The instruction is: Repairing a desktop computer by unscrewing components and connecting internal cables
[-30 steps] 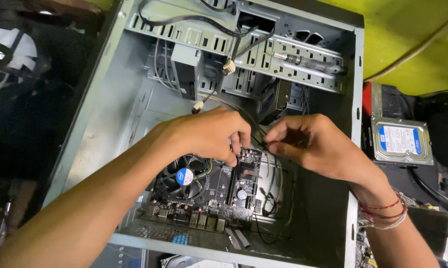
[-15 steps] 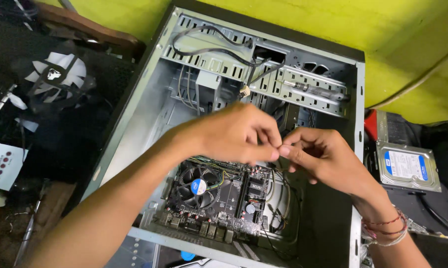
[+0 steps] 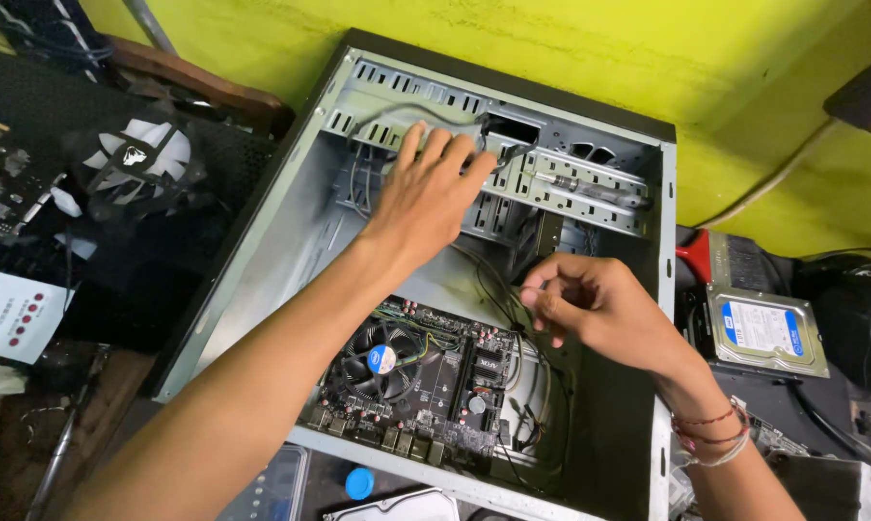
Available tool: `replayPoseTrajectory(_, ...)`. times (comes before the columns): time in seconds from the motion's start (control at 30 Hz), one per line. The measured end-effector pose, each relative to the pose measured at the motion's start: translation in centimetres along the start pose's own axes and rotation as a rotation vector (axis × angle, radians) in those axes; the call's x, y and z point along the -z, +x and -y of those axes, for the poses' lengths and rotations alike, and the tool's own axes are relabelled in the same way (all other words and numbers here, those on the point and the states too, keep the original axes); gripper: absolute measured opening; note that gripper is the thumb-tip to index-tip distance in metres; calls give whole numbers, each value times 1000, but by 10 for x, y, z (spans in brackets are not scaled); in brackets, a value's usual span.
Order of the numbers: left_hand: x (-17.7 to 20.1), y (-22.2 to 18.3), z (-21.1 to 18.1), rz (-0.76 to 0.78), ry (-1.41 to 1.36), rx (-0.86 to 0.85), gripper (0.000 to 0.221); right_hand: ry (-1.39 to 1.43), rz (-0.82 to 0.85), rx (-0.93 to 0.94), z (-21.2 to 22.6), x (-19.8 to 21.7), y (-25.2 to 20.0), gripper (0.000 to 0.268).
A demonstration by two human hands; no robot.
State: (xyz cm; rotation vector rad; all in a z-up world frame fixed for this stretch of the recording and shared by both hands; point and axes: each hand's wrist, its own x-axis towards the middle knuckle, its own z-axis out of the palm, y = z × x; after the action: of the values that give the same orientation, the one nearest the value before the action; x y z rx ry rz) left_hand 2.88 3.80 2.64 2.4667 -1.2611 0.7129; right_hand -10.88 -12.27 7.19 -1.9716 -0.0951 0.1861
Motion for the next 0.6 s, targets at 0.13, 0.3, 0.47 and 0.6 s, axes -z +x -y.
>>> replayPoseTrajectory(0.13,5,-1,-9,-106,154,-48,35,3,7,-6,-1,0,0,10)
replayPoseTrajectory(0.3,37,1,-21,-112,-126,151,29,7,8,12,-3,1,0,10)
replayPoseTrajectory(0.47,74,-1,-31,-140,-403,175,28,35,-12,47,-2,3,1,9)
replayPoseTrajectory(0.6,100,-8,-43,-8,-490,133,26,84,-95,117,0,4,-1,17)
